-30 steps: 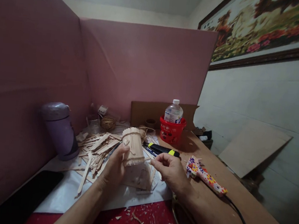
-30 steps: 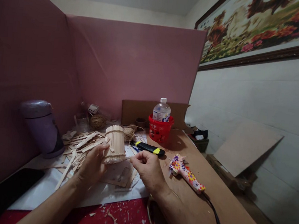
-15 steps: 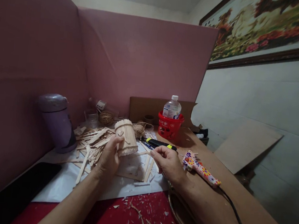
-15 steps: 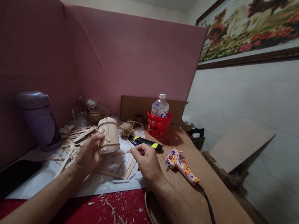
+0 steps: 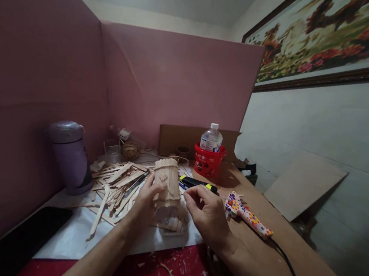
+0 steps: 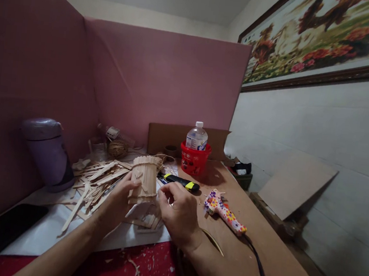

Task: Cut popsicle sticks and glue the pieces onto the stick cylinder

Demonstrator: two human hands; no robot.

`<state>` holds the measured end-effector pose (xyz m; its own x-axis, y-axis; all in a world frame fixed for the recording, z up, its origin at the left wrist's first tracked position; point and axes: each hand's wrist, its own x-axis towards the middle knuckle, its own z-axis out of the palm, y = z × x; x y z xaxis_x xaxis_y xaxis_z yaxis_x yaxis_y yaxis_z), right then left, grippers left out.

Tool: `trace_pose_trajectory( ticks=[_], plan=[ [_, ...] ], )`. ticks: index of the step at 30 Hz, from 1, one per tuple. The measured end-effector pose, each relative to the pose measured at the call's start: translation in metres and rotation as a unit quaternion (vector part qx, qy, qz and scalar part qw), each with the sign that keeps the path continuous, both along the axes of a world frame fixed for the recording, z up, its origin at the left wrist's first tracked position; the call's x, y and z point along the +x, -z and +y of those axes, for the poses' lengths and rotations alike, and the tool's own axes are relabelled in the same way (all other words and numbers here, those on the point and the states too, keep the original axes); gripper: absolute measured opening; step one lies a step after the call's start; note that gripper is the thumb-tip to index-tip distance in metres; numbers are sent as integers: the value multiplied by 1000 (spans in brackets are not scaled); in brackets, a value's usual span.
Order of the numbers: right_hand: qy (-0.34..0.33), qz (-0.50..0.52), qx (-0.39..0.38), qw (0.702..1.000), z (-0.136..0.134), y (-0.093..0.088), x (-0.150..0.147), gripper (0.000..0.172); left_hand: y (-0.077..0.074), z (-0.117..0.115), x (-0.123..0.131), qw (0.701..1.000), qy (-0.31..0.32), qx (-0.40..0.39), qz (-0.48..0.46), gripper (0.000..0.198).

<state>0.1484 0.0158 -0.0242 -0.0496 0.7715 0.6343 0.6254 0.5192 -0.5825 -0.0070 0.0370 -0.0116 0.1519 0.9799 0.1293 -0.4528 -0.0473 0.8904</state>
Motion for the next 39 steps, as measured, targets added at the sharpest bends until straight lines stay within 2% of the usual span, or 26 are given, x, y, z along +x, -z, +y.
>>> trace_pose_trajectory(
  ticks=[4,9,13,18,22,24,26,28,31,36,39],
  plan=[
    [-34,-27,40,998,-6,-5,-2,11,6,1,6,1000,12,11,7,41],
    [-32,-25,7,999,-5,-3,-3,14,13,7,9,999,3,45,24,54],
    [-68,65,-81,992,-2,-1,-3,15,17,11,9,996,8,80,34,57],
    [-142,199,-194,950,-1,-2,-4,20,21,15,8,995,7,81,57,67],
    [-195,258,-210,923,-2,-5,-6,26,25,19,2,991,-28,98,89,73],
    [-222,292,-190,911,-2,-6,-5,27,23,18,0,993,-36,86,78,69],
    [-199,313,-148,917,-1,-7,-4,25,18,13,-1,997,4,55,49,57],
    [-138,296,-106,939,-1,-6,-2,19,10,6,0,999,27,35,28,53],
    [-61,198,-77,975,-3,-6,-2,13,1,-2,0,999,35,26,18,50],
    [-60,0,-50,997,-9,-4,-5,9,1,2,0,998,6,48,28,48],
    [-50,-36,2,998,-9,-4,-6,13,8,8,1,995,-2,89,35,51]
  ],
)
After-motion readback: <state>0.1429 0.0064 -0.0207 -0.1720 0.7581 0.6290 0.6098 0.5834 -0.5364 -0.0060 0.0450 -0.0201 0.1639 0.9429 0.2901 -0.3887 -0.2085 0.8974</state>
